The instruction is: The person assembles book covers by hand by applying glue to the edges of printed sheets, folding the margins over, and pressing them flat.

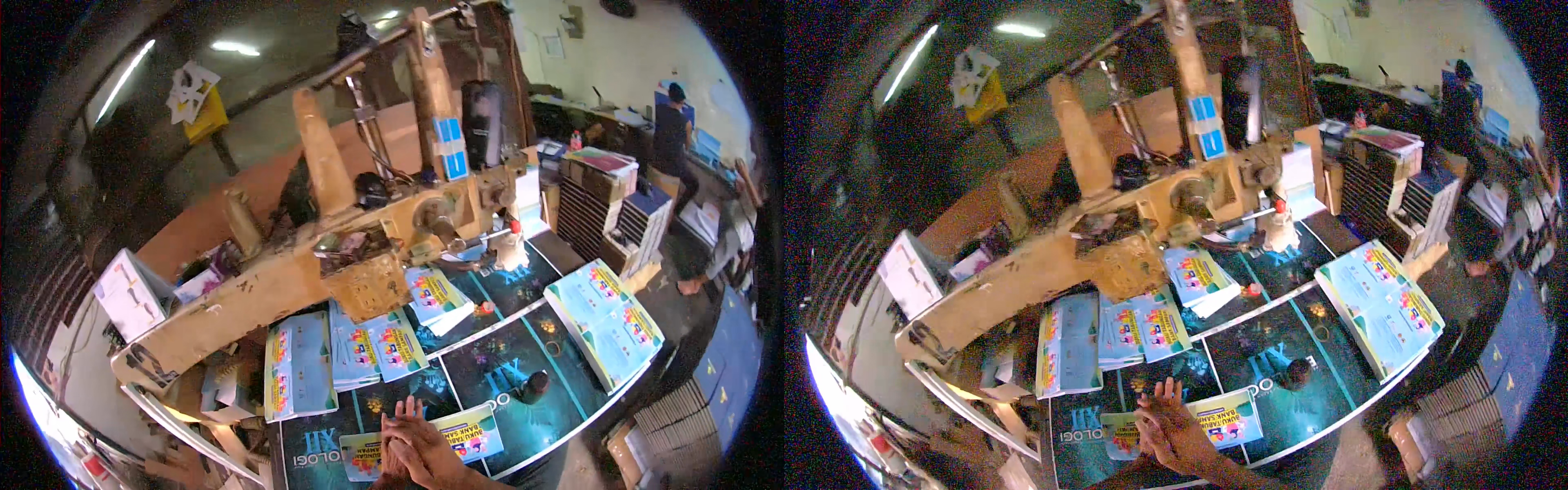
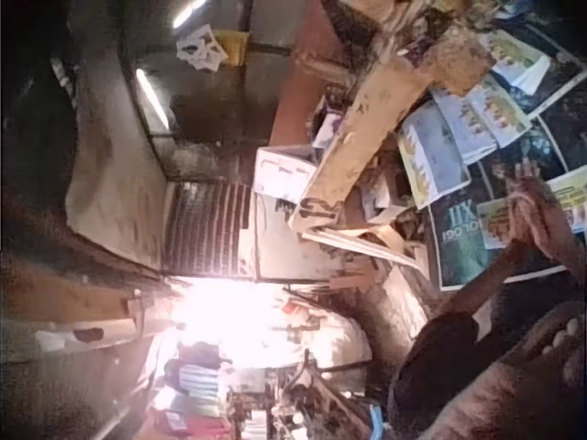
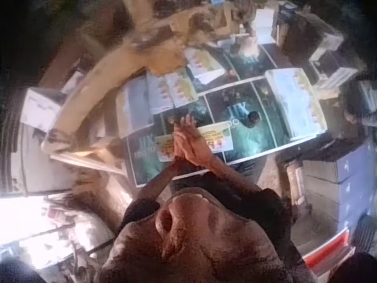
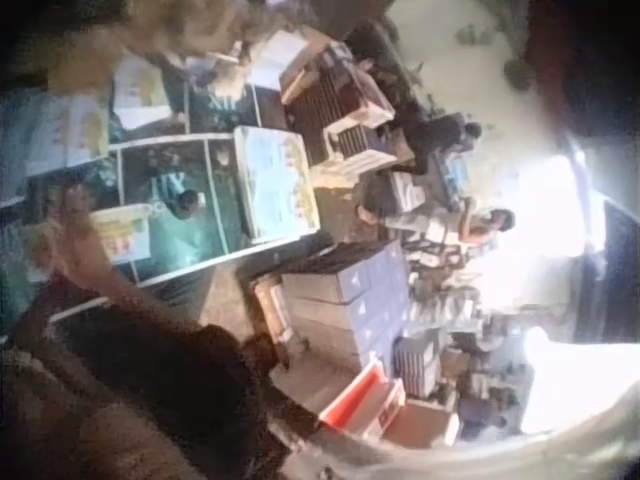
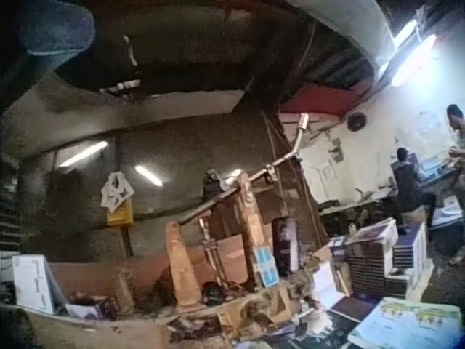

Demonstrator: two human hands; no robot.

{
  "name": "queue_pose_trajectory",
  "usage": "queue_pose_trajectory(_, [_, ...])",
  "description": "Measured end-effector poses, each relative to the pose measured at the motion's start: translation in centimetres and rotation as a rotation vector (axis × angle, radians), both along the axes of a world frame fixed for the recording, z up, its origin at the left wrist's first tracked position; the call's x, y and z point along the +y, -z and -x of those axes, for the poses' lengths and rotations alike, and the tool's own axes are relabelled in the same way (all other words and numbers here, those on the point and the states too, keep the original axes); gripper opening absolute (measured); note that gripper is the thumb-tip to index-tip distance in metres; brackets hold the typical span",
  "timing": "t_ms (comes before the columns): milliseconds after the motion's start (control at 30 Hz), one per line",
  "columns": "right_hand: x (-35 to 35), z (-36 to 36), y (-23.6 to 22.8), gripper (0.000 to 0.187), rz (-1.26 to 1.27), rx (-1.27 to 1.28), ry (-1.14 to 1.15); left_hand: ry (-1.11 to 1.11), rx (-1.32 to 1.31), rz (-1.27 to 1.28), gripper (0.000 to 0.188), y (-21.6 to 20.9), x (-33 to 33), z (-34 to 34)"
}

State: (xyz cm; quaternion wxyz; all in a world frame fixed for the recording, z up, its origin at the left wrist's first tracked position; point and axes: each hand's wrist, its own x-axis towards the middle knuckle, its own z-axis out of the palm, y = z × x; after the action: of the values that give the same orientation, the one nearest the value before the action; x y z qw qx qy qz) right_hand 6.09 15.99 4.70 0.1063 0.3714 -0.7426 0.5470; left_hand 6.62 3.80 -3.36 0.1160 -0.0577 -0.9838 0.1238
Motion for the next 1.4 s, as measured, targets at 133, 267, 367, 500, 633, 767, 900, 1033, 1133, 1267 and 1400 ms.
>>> queue_pose_trajectory(133, [-0.2, 1.5, 2.2, 0.049, 0.021, -0.008, 0.000, -0.054, -0.082, 0.114, 0.064, -0.8, -0.8, -0.7])
queue_pose_trajectory(267, [0.0, 1.8, 3.1, 0.061, -0.221, -0.082, 0.052, 0.001, -0.090, 0.064, 0.067, -1.3, -0.4, -0.4])
queue_pose_trajectory(367, [0.7, 2.3, 4.7, 0.062, -0.180, 0.014, 0.063, 0.079, -0.099, -0.066, 0.067, -2.2, 1.2, 0.9])
queue_pose_trajectory(500, [0.5, 2.5, 3.4, 0.065, -0.057, -0.120, 0.036, 0.080, -0.102, -0.164, 0.068, -3.7, 1.5, 0.7])
queue_pose_trajectory(633, [3.1, 1.4, -1.7, 0.065, 0.078, -0.013, -0.052, 0.101, -0.112, -0.215, 0.069, -4.2, 1.7, 0.4])
queue_pose_trajectory(767, [4.9, 2.6, 1.7, 0.064, -0.035, 0.004, 0.051, 0.080, -0.117, -0.254, 0.070, -5.5, 1.5, -0.3])
queue_pose_trajectory(900, [4.9, 2.5, 3.9, 0.066, -0.135, -0.085, 0.092, 0.052, -0.109, -0.274, 0.069, -3.5, 0.8, -0.2])
queue_pose_trajectory(1033, [6.4, 2.1, 1.4, 0.061, -0.017, -0.080, 0.143, 0.151, -0.090, -0.305, 0.068, -4.6, 1.2, -0.1])
queue_pose_trajectory(1133, [8.3, 4.2, -2.6, 0.052, -0.097, 0.091, 0.445, 0.100, -0.060, -0.359, 0.065, -4.4, 1.0, -0.5])
queue_pose_trajectory(1267, [14.2, 9.0, -4.8, 0.027, -0.409, 0.277, 1.047, 0.136, -0.028, -0.453, 0.061, -5.6, 1.4, -1.1])
queue_pose_trajectory(1400, [17.3, 10.4, 0.2, 0.037, -0.378, -0.397, 0.861, 0.136, -0.049, -0.505, 0.060, -5.5, 1.2, -0.8])
